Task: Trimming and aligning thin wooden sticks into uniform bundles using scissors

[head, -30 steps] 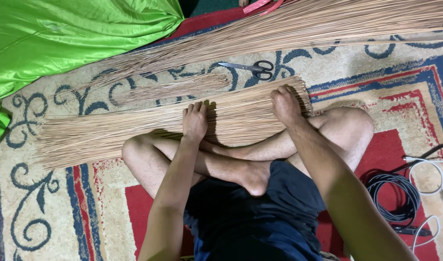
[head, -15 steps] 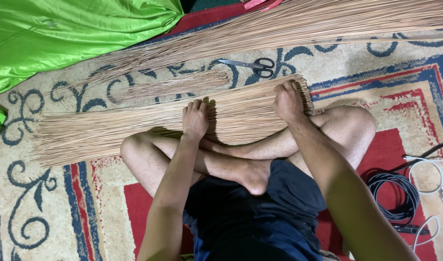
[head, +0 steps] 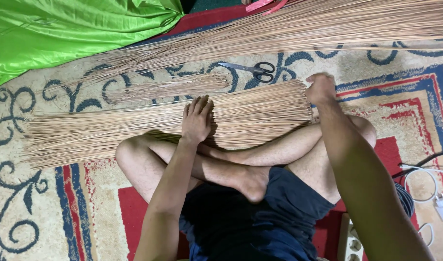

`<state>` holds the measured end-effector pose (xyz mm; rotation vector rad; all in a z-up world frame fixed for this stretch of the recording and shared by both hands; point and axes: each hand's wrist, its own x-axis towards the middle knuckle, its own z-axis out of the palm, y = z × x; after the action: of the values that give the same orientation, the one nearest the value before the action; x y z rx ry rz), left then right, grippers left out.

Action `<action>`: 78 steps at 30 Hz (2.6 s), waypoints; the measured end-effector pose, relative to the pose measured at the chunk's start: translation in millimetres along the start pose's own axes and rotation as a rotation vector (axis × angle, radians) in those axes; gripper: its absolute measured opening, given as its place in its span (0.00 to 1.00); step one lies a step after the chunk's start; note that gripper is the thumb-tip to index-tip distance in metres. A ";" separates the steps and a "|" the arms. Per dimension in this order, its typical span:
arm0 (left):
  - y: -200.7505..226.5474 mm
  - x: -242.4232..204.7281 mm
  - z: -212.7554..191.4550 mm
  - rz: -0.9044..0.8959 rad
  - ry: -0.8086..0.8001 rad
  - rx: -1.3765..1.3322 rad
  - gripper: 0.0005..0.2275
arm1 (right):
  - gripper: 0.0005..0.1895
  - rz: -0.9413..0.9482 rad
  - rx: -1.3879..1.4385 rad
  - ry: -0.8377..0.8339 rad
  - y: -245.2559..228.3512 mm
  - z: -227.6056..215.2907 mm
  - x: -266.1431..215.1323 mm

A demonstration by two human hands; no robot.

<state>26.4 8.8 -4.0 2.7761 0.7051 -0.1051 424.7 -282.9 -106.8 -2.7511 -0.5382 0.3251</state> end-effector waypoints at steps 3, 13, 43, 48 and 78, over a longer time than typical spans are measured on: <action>-1.2 1.7 3.4 -0.009 -0.039 -0.029 0.21 | 0.17 -0.045 0.022 -0.050 -22.7 -19.4 -17.4; -5.9 4.6 17.1 -0.010 -0.090 0.011 0.23 | 0.19 -0.174 0.005 -0.061 -52.3 -35.9 -39.9; -1.3 5.8 6.6 -0.021 -0.173 0.027 0.25 | 0.10 -0.466 -0.520 -0.147 -43.0 -13.7 -6.2; -0.9 4.5 7.8 -0.022 -0.154 0.035 0.25 | 0.13 -0.516 -0.605 -0.106 -37.8 -8.2 -9.2; -3.3 3.7 13.4 -0.015 -0.137 0.007 0.25 | 0.17 0.068 0.225 -0.146 -44.4 -52.5 -33.3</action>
<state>27.9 9.5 -18.2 2.7389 0.6923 -0.2977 394.9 -271.0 -37.5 -2.5448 -0.4158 0.5702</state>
